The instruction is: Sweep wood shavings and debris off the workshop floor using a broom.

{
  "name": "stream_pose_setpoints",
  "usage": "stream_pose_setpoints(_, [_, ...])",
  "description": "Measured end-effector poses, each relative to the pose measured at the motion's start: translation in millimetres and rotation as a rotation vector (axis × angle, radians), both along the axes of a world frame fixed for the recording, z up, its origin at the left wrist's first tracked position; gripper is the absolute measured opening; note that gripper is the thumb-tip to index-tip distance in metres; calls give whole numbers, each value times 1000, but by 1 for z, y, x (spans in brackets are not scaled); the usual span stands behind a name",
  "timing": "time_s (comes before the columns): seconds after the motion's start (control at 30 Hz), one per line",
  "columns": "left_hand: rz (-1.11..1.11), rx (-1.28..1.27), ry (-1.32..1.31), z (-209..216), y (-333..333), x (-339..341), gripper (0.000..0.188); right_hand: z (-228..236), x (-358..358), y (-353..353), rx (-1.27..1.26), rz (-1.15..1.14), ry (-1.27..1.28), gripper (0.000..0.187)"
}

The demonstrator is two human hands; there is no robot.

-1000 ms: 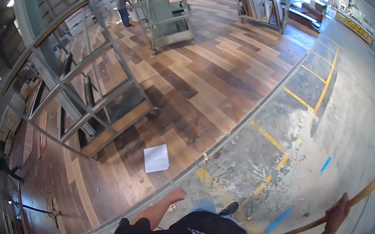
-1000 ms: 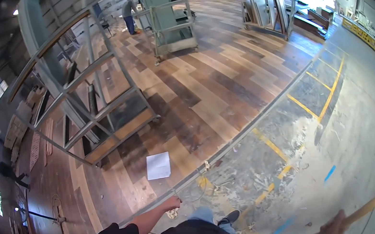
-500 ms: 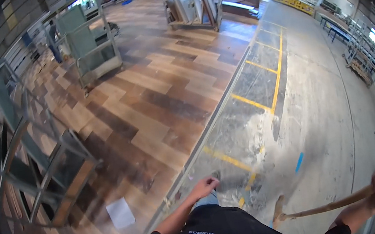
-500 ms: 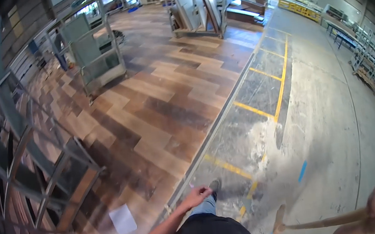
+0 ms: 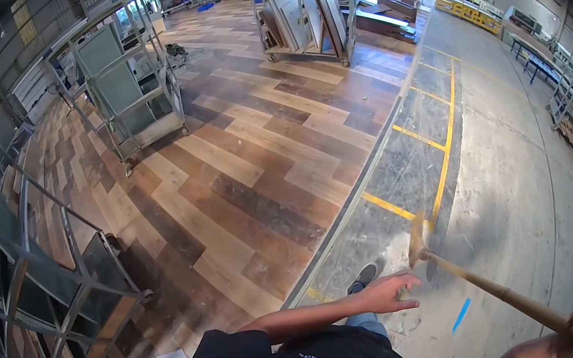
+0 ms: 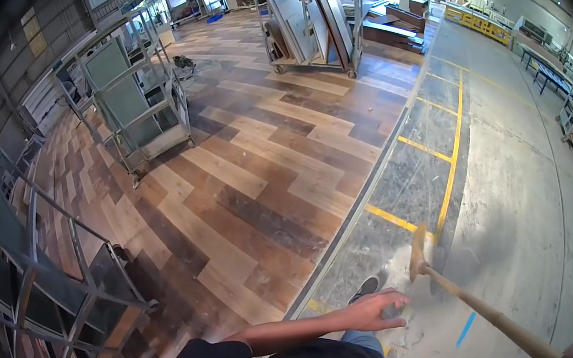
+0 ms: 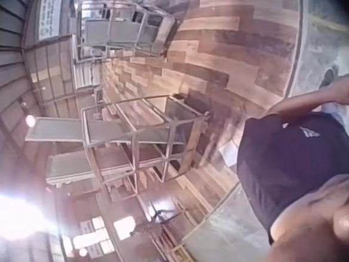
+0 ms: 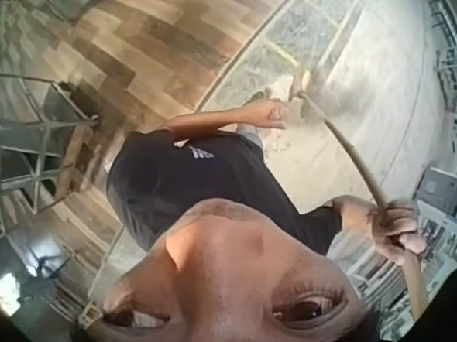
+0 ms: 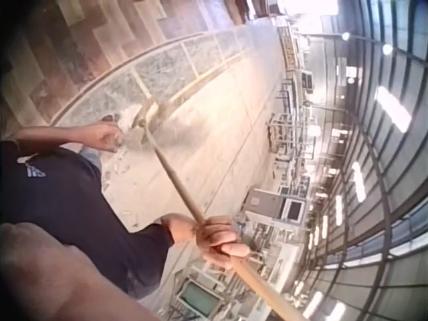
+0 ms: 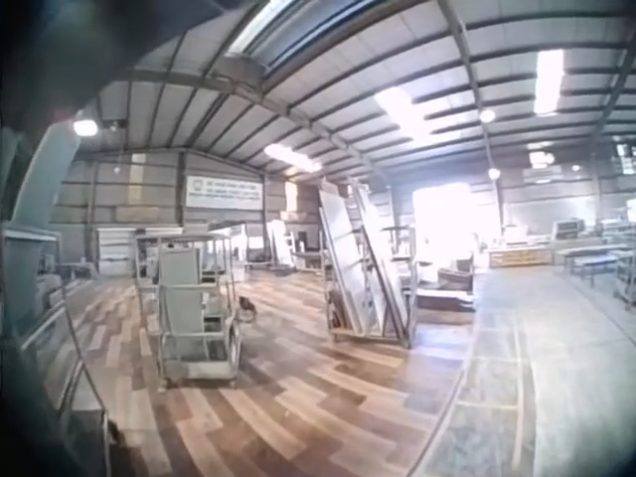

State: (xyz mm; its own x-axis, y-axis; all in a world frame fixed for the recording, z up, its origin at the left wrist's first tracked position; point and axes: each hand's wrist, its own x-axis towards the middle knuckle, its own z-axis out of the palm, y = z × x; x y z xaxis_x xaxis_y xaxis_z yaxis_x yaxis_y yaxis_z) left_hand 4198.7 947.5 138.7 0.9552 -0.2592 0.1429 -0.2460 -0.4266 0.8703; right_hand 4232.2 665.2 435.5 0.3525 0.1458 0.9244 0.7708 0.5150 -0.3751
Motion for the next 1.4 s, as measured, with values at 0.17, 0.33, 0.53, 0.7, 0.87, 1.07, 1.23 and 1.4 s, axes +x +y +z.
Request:
stream_pose_setpoints(0.17, [75,52,-25,35,13,144,62,-28,156,57,44,101,-76,42])
stream_pose_setpoints(0.33, [165,152,-277,57,30,308,69,-26,310,105,-90,458,-119,33])
stream_pose_setpoints(0.53, [16,246,-302,32,24,463,26,-29,425,125,169,553,-121,26])
stream_pose_setpoints(0.7, [-277,233,-248,9,19,577,22,-36,474,91,241,344,27,24])
stream_pose_setpoints(0.87, [-606,288,-225,-44,37,698,13,-49,504,83,264,-90,105,19])
stream_pose_setpoints(1.07, [-813,398,-216,-63,41,823,23,-62,542,116,410,-430,128,28])
stream_pose_setpoints(1.23, [-828,448,-298,-100,15,917,20,-94,580,127,328,-665,296,35])
stream_pose_setpoints(1.4, [-871,470,-338,-136,-31,974,20,-96,581,116,382,-845,350,37])
